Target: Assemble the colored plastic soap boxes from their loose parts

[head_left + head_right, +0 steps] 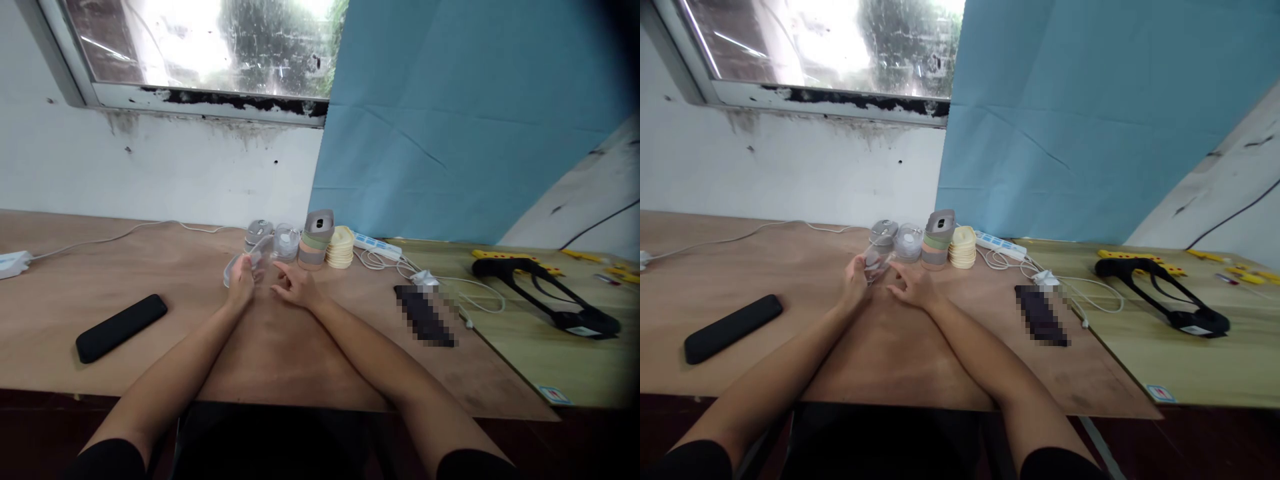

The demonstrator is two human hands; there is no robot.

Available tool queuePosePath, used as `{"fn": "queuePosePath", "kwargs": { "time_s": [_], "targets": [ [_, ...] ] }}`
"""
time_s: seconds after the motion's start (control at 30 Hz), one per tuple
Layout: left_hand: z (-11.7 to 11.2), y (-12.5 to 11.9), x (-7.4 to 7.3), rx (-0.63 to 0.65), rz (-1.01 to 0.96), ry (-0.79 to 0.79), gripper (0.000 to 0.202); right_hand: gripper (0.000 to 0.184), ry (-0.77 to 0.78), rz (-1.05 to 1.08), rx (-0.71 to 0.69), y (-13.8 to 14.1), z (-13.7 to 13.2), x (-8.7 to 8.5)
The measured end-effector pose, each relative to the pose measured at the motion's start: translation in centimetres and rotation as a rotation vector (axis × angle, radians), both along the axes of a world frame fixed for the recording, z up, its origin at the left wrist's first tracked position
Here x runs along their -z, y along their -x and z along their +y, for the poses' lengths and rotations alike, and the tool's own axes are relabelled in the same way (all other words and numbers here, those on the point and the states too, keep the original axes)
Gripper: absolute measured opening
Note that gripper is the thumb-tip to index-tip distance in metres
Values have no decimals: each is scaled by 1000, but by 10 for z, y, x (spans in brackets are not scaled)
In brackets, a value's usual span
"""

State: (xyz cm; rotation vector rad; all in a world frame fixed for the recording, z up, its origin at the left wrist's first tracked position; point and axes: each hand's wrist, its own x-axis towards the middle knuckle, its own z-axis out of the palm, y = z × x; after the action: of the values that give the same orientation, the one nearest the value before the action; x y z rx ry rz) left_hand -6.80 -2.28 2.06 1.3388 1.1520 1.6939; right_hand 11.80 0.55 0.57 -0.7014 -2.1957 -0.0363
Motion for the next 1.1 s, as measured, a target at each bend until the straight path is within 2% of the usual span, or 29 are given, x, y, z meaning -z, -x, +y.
{"fn": "queuePosePath", "kwargs": {
  "time_s": [0.1, 0.2, 0.27, 0.33, 0.47, 0.6, 0.7, 0.8, 0.9, 1.0, 1.1],
  "targets": [
    [4, -18, 8, 151, -232, 77, 70, 78, -22, -45, 22, 1, -3, -4],
    [5, -21, 9, 192, -211, 126, 74, 66, -78, -20, 70, 0, -1, -5],
    [4, -18, 8, 182, -99, 136, 75, 56, -104, 16, 86, -2, 3, -4],
    [1, -14, 5, 145, 15, 118, 71, 55, -126, 50, 75, -3, 6, -3],
    [-6, -7, -1, 39, 245, -46, 60, 59, -153, 92, 48, -6, 11, -3],
    [-10, 4, -9, 95, 664, -231, 46, 61, -128, 93, 61, -10, 14, -2],
    [-8, 12, -12, 112, 842, -261, 40, 65, -99, 77, 73, -12, 17, 0],
    [-3, 14, -11, 67, 911, -256, 31, 68, -101, 78, 73, -13, 19, -1],
    [6, 13, -13, -47, 932, -270, 29, 73, -113, 118, 111, -12, 17, -3],
    [22, 10, -24, -212, 943, -243, 30, 74, -111, 138, 159, -11, 14, -5],
    [45, 5, -41, -286, 1029, -185, 32, 71, -91, 94, 139, -12, 12, -5]
  ]
}}
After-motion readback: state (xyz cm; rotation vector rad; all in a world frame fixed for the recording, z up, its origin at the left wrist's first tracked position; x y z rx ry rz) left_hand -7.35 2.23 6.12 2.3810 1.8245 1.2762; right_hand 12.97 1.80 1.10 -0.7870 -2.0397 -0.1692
